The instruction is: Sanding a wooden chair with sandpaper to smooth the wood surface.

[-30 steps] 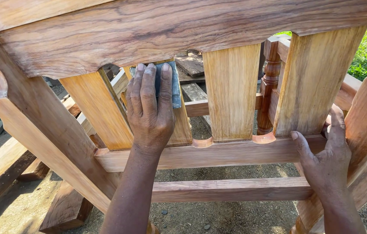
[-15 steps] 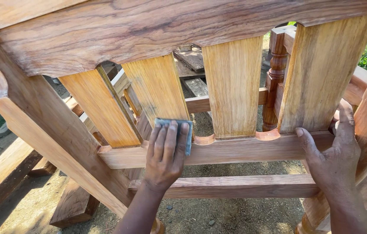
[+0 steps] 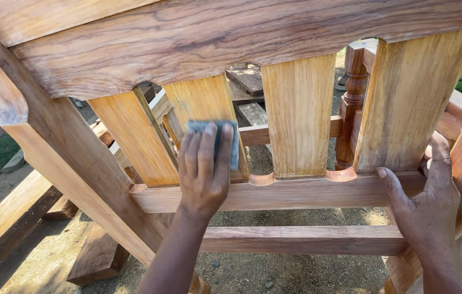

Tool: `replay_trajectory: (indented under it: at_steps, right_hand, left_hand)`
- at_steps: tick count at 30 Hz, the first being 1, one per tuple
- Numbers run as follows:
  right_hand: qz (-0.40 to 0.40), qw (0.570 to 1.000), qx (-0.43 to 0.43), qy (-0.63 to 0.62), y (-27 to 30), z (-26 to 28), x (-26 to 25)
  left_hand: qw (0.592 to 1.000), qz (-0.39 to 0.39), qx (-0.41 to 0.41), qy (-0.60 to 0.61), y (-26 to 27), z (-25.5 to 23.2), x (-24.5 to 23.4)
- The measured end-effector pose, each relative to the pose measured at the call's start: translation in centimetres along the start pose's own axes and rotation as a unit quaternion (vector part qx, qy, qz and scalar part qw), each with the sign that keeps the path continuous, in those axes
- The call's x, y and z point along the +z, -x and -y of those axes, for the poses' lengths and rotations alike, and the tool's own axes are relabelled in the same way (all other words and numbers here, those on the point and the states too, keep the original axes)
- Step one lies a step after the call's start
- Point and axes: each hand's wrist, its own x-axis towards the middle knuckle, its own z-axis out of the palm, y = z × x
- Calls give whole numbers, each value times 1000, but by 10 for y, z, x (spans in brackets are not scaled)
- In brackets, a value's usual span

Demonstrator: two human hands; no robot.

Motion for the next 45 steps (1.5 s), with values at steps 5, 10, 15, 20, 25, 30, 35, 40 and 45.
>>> replay_trajectory:
  at_steps: [5,10,15,20,25,30,35,40,45]
  right_hand:
    - [-7,1000,6,21,2,-11,6]
    - [-18,999,-29,-1,1,-3,4]
    - [-21,999,-32,-1,2,-10,4]
    - [-16,999,-32,4,2,-6,2]
    - [-5,1000,-18,-13,-1,4,0]
    - [-26,997,-77,5,-1,11,-1]
    - [-22,999,-44,-2,2,-6,2]
    - [-28,997,-70,0,-1,15,-4]
    - [-32,993,-116,-19,-4,24,-5]
  left_hand:
    - [999,23,34,13,-18,4,-18]
    - [1000,7,16,-6,-76,21,-22]
    - [1000,13,17,-9,-16,-1,-17]
    - [994,89,52,39,27,-16,-35]
    - [996,37,81,9,-28,16,-12]
    - [999,30,35,-4,-58,21,-19]
    - [997,62,35,36,34,-18,-29]
    - [984,142,65,86,31,-13,-36]
    - [999,22,29,-3,-49,20,-18]
